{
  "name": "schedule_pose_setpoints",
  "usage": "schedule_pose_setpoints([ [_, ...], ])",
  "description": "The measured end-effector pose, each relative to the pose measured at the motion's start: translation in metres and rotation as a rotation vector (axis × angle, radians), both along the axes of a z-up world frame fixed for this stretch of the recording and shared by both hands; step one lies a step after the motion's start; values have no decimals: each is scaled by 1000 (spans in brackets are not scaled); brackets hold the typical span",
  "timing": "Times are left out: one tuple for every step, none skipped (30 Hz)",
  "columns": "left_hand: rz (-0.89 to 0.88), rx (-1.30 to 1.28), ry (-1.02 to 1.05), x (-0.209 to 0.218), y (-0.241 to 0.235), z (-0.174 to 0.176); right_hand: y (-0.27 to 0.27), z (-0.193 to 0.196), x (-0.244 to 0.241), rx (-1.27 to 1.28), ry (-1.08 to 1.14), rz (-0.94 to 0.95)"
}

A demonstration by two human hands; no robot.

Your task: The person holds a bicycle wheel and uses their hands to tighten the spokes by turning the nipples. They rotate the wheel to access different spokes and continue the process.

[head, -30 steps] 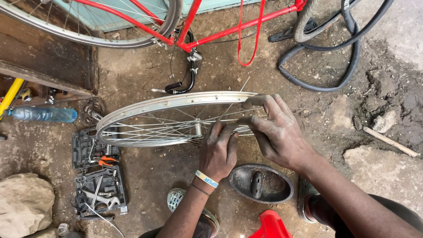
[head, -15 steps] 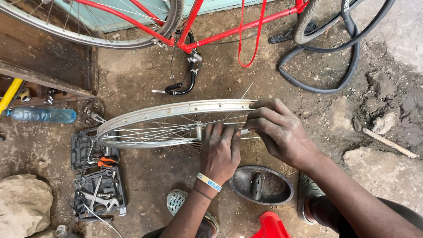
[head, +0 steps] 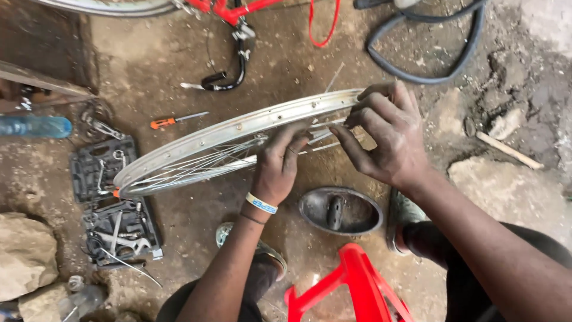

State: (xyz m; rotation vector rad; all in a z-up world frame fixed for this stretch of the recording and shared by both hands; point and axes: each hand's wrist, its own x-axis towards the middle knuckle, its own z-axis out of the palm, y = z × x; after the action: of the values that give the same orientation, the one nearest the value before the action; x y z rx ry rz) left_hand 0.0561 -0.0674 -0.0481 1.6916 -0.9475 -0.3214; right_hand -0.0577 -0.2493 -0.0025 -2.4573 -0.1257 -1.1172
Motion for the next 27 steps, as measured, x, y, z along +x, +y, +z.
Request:
schedule_pose_setpoints([
  [-4, 4, 13, 0, 0, -10, 3, -2, -5, 4, 13, -4],
  [-1, 12, 31, 0, 1, -19, 6, -4, -9, 2, -17, -33],
  [3, 19, 48, 0, 3, -29, 10, -6, -13, -1, -48, -60],
  [1, 22, 61, -4, 4, -32, 14, -22, -19, 1, -35, -62],
  [-10, 36, 52, -7, 4, -34, 19, -38, -24, 71, 28, 65],
  [-20, 50, 43, -10, 4, -37, 23, -55, -30, 141, 89, 192],
  [-22, 53, 51, -13, 5, -39, 32, -53, -37, 146, 97, 191],
  [-26, 69, 5, -16, 5, -41, 42, -52, -43, 262, 490, 248],
  [-33, 89, -43, -20, 6, -43, 52, -51, -51, 379, 883, 304],
  [-36, 96, -34, -19, 6, -40, 53, -79, -65, 387, 890, 304],
  [-96, 55, -70, -20, 7, -37, 57, -107, -81, 283, 1232, 250],
  [-156, 14, -105, -21, 8, -34, 62, -134, -98, 164, 1570, 189],
  [-157, 23, -90, -21, 6, -23, 61, -162, -113, 175, 1582, 196],
  [-220, -1, -95, -21, 4, -11, 61, -189, -128, 168, 1678, 170],
  [-280, -27, -104, -17, 1, 0, 60, -217, -140, 157, 1768, 143],
  [-279, -20, -95, -21, 7, -10, 59, -263, -161, 163, 1776, 152],
  [-341, -44, -93, -24, 9, -20, 55, -312, -178, 177, 1709, 94],
  [-403, -68, -91, -25, 12, -30, 50, -361, -194, 191, 1640, 37],
  [-406, -61, -90, -31, 15, -42, 54, -361, -182, 199, 1640, 41],
  [-426, -163, -43, -36, 17, -55, 57, -363, -170, 292, 1574, -74],
  [-441, -262, 11, -44, 21, -68, 62, -363, -163, 385, 1510, -184],
  [-441, -251, 18, -39, 29, -68, 66, -380, -169, 394, 1516, -176],
  [-441, -234, 26, -36, 31, -72, 68, -398, -169, 451, 1473, -316],
  [-440, -216, 33, -42, 31, -77, 71, -417, -170, 506, 1426, -455],
  [-442, -202, 53, -47, 32, -78, 71, -450, -174, 513, 1438, -455],
  [-443, -187, 72, -51, 32, -78, 71, -483, -180, 434, 1500, -539],
  [-444, -171, 88, -51, 31, -77, 73, -515, -182, 353, 1557, -621],
])
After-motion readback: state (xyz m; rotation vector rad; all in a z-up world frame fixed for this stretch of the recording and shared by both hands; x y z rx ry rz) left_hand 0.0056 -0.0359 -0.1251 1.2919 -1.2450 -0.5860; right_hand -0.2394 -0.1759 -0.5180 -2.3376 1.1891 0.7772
